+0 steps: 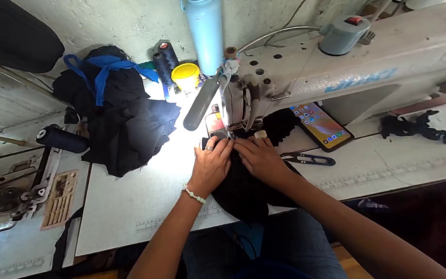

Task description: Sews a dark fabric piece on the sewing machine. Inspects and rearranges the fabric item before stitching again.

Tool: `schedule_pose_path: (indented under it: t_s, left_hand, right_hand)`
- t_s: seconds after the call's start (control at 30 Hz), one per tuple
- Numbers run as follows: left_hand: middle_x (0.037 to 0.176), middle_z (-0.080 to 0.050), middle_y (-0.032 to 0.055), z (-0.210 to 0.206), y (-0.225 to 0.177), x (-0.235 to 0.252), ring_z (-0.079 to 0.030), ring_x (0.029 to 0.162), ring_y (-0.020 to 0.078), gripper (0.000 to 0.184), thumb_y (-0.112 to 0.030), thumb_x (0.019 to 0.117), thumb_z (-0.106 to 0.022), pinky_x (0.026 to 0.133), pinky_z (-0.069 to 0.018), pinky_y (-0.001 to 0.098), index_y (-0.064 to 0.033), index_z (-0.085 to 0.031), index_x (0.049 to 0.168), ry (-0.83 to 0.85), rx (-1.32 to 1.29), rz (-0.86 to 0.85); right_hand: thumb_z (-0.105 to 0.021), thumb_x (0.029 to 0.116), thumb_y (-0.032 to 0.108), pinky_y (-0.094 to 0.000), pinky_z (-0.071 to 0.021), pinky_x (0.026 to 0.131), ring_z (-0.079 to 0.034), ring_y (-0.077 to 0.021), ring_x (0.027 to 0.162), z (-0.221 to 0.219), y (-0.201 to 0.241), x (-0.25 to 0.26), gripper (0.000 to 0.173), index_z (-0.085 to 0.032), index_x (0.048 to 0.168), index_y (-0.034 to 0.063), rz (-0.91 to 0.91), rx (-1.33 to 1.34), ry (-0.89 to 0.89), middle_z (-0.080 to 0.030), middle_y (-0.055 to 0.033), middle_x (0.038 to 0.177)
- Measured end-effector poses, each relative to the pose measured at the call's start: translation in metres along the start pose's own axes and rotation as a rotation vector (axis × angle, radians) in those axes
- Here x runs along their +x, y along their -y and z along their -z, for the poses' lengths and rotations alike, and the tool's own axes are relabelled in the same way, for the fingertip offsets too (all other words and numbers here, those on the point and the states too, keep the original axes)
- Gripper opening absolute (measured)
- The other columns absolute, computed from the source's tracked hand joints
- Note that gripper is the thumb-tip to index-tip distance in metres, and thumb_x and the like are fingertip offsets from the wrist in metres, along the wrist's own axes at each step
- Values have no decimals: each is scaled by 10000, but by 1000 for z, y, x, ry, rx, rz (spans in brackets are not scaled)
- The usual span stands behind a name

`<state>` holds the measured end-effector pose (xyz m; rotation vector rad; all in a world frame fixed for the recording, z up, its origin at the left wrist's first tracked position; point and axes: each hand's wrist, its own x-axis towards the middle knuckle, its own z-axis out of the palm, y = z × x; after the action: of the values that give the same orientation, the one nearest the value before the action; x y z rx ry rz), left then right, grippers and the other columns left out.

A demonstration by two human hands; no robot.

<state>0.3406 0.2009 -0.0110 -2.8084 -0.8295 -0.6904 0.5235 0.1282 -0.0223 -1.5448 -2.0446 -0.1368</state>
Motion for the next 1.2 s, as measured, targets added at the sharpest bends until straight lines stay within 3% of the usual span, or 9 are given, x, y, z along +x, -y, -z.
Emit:
schedule_pose_path:
  t_s: [0.07,0.23,0.4,0.57,0.93,1.2]
  left_hand:
    - [1238,-706,48,0,1,2,-596,1251,352,359,-183,963,-504,847,-445,645,-154,-736,1236,31,-37,23]
    - [1235,-710,60,-5,2,5,-593,1281,326,320,-207,977,-523,877,-456,643,-108,-752,1177,-2,-91,64]
    - [1203,-736,16,-5,5,5,-586,1291,329,296,-230,961,-556,884,-433,662,-135,-785,1123,-40,-56,67]
    - [1219,-735,5,-6,4,7,-573,1306,329,302,-242,965,-553,920,-399,670,-154,-788,1133,-37,-41,81]
    - [1253,-726,15,-3,7,8,-559,1332,355,330,-268,968,-539,871,-412,692,-158,-775,1170,-1,-26,64]
    - [1271,-715,52,-2,14,11,-564,1322,365,348,-280,974,-543,896,-485,622,-119,-766,1187,33,-88,30]
  right_hand:
    - [-543,992,133,-554,-523,869,-673,-364,1106,-1,-1,1,294,-733,1204,58,-2,-1,-3,-719,-109,1246]
    - [-529,993,139,-550,-515,867,-669,-359,1099,-3,-4,3,303,-740,1199,65,-6,-25,-26,-720,-111,1236]
    - [-532,993,143,-547,-512,856,-666,-353,1101,-4,-5,3,299,-744,1193,75,-1,-26,-32,-718,-102,1241]
    - [-534,996,145,-529,-512,843,-670,-338,1091,-4,-6,3,294,-747,1189,81,-9,-30,-40,-724,-83,1234]
    - [-523,1010,150,-530,-502,869,-662,-335,1114,-4,-6,3,305,-742,1211,81,-26,-11,-37,-719,-83,1253]
    - [-552,994,121,-535,-501,854,-674,-337,1079,-4,-9,6,279,-751,1187,82,-10,-17,-47,-724,-91,1245]
